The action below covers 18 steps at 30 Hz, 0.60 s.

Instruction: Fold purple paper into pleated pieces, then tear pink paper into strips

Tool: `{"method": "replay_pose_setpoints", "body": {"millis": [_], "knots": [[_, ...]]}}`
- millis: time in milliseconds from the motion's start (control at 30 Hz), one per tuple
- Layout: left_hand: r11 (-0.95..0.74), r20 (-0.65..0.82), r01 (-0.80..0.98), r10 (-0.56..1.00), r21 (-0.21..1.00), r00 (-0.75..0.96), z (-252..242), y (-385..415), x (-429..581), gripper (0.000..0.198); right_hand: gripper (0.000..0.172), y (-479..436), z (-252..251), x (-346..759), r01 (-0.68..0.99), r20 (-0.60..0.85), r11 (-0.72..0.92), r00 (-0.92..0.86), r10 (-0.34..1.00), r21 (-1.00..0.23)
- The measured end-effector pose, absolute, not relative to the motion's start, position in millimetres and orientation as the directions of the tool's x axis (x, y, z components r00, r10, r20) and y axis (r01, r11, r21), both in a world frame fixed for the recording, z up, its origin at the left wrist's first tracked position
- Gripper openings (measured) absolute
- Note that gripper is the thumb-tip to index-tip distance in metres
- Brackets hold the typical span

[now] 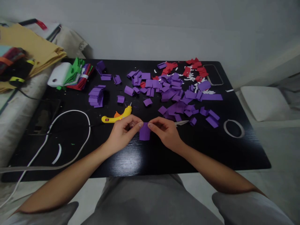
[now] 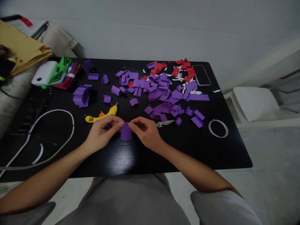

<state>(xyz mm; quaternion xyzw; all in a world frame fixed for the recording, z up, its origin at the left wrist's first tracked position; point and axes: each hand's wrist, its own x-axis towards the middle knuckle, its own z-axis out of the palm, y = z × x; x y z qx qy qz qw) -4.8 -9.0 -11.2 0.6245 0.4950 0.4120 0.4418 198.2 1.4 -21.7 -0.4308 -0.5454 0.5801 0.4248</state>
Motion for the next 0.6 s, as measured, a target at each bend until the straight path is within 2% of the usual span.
{"method": "replay_pose_setpoints", "body": {"millis": [433, 500, 600], "knots": [[-0.102, 0.063, 0.233, 0.984, 0.967, 0.169, -13.6, -5.5, -3.5, 0.019, 0.034, 5.6, -28.9, 198.5, -0.074, -0.146, -0.179, -0.321, 0.936, -0.981], [-0.083, 0.049, 0.222, 0.987, 0.972, 0.154, -14.8, -4.9, -3.6, 0.020, 0.034, 6.9, -29.6, 198.8, -0.119, -0.172, -0.223, -0.337, 0.926, -0.968], [-0.052, 0.025, 0.205, 0.991, 0.977, 0.132, -16.7, -4.6, -3.8, 0.022, 0.025, 8.7, -30.3, 200.5, -0.159, -0.153, -0.220, -0.351, 0.924, -0.962]]}}
